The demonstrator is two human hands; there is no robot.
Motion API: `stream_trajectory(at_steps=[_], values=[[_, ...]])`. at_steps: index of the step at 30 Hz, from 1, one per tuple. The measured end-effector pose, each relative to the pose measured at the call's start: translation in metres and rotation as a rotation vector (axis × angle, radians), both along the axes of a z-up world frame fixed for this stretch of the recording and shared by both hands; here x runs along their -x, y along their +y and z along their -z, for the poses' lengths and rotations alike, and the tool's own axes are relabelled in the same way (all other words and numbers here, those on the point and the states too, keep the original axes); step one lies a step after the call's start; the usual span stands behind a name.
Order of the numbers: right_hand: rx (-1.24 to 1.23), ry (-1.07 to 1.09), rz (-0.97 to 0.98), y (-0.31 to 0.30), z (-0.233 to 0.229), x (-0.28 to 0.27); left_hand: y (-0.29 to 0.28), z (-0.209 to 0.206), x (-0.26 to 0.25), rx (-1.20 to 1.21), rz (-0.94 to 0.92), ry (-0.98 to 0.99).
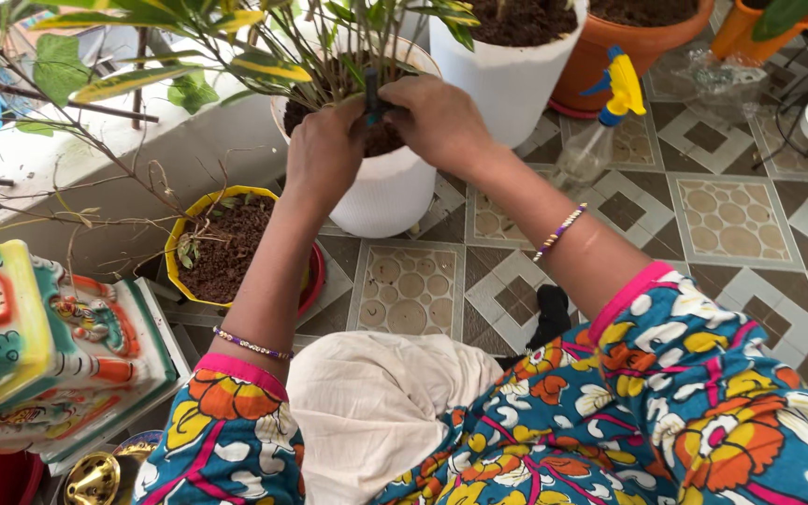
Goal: The person loosens soil around a potted plant using a small hand tool, then sprays the plant's leaves with water from a spray bottle.
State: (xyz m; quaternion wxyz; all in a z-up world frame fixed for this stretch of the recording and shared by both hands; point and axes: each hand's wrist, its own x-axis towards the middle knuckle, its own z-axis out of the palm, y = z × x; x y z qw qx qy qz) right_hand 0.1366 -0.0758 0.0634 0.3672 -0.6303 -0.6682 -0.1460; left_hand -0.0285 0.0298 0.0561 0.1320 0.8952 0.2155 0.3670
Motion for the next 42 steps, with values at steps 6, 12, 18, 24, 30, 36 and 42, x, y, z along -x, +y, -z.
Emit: stream_trajectory(at_steps=[6,12,18,24,30,36,42], values=[[0.14,-0.17,0.021,0.008,-0.01,-0.018,0.013,-0.002,-0.017,0.054,0.033,0.067],[0.093,-0.08,0.028,0.017,0.004,-0.027,0.022,0.006,-0.031,0.051,0.045,0.048],[0.052,-0.126,-0.029,0.009,-0.003,-0.031,0.013,-0.011,-0.028,0.02,0.026,0.157],[0.067,-0.205,0.024,0.005,-0.012,-0.048,0.015,-0.016,-0.039,-0.066,0.027,0.104],[0.042,-0.1,0.016,0.01,0.009,-0.048,0.014,0.008,-0.056,-0.016,0.009,0.139],[0.078,-0.155,-0.035,0.001,0.001,-0.06,0.01,0.006,-0.062,-0.032,0.001,0.201],[0.072,-0.22,0.046,-0.004,-0.005,-0.082,0.01,0.009,-0.08,-0.159,0.045,0.024]])
